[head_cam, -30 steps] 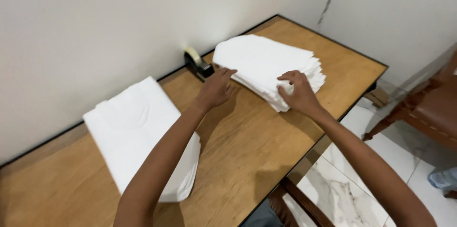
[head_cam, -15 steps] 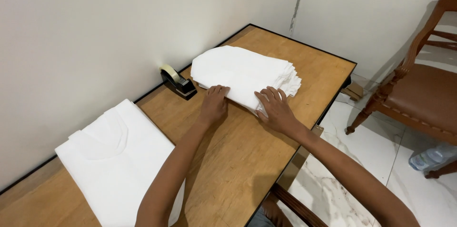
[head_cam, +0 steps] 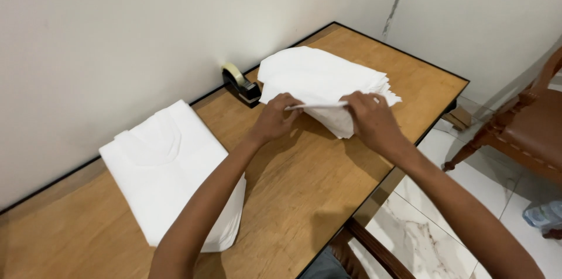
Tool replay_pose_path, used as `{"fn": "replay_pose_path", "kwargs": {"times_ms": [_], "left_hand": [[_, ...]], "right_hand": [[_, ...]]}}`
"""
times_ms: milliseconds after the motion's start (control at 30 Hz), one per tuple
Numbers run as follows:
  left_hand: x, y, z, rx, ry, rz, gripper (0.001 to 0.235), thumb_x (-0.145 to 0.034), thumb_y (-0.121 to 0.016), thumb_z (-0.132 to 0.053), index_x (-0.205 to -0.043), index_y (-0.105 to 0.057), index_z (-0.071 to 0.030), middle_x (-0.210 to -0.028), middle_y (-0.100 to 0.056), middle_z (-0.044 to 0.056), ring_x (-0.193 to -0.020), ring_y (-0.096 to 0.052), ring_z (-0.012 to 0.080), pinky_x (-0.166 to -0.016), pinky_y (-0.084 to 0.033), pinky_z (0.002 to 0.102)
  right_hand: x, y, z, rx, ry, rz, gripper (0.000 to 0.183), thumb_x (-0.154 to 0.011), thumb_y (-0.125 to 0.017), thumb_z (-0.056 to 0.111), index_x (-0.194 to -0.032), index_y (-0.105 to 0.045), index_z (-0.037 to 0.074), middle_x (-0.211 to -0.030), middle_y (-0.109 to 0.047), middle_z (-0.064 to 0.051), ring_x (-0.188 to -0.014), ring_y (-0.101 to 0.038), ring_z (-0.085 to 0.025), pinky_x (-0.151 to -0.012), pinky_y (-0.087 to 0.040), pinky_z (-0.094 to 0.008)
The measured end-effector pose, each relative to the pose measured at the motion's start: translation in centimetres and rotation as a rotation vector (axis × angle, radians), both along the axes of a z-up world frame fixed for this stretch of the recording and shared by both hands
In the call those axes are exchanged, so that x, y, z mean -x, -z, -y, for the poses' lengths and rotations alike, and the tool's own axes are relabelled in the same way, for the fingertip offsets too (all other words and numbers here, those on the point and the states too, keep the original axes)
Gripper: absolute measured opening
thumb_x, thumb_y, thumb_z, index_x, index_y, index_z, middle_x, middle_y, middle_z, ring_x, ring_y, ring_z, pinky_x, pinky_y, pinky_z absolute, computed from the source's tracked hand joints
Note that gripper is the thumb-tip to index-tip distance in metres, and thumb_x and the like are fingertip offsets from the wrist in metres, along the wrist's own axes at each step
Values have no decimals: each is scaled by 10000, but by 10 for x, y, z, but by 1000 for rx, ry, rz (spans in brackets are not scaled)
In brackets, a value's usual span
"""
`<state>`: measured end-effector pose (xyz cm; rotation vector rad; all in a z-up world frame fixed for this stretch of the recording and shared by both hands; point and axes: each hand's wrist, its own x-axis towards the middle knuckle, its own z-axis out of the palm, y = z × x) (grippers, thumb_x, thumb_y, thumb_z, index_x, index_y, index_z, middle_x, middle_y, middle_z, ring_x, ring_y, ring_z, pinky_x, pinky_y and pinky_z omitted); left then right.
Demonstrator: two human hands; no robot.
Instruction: Folding white plastic bags and placing them into clear plastic sleeves for packaging.
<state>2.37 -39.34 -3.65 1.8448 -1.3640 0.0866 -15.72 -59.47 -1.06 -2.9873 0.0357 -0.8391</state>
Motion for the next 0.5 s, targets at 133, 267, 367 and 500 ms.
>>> {"fn": "replay_pose_path", "kwargs": {"times_ms": [133, 267, 367, 500], "left_hand": [[18, -36, -31, 7, -43, 20, 255, -949, -624, -162, -1199, -612, -112, -1031, -662, 109, -1073, -633, 298, -978, -508, 477], [18, -55, -65, 70, -53, -5, 335, -906, -645, -125, -1236, -602, -150, -1071, -677, 83, -1073, -647, 309, -978, -503, 468], [15, -67, -103, 118, -88, 26, 336, -897, -672, -160, -1221, -598, -110, -1083, -698, 82, -986, -669, 262, -871, -506, 390], [17, -83, -163, 189, -208, -22, 322, -858, -747, -201, -1130, -620, -83, -1058, -681, 35, -933, -634, 146, -788, -505, 272]], "right_hand": [[0, -38, -9, 29, -104, 222, 171, -965, -629, 116, -1135, -629, 135, -842, -657, -25, -824, -706, -295, -752, -558, -435], [10, -86, -34, -115, -258, 367, 176, -1010, -621, 62, -1185, -619, 45, -935, -674, -160, -902, -671, -442, -772, -543, -513], [16, -116, -47, -151, -348, 412, 181, -1028, -602, -26, -1206, -584, -51, -988, -648, -214, -866, -626, -408, -732, -520, -467], [6, -142, -57, -216, -416, 415, 173, -1107, -546, -54, -1239, -497, -154, -1028, -575, -267, -826, -562, -361, -636, -507, -407]]}}
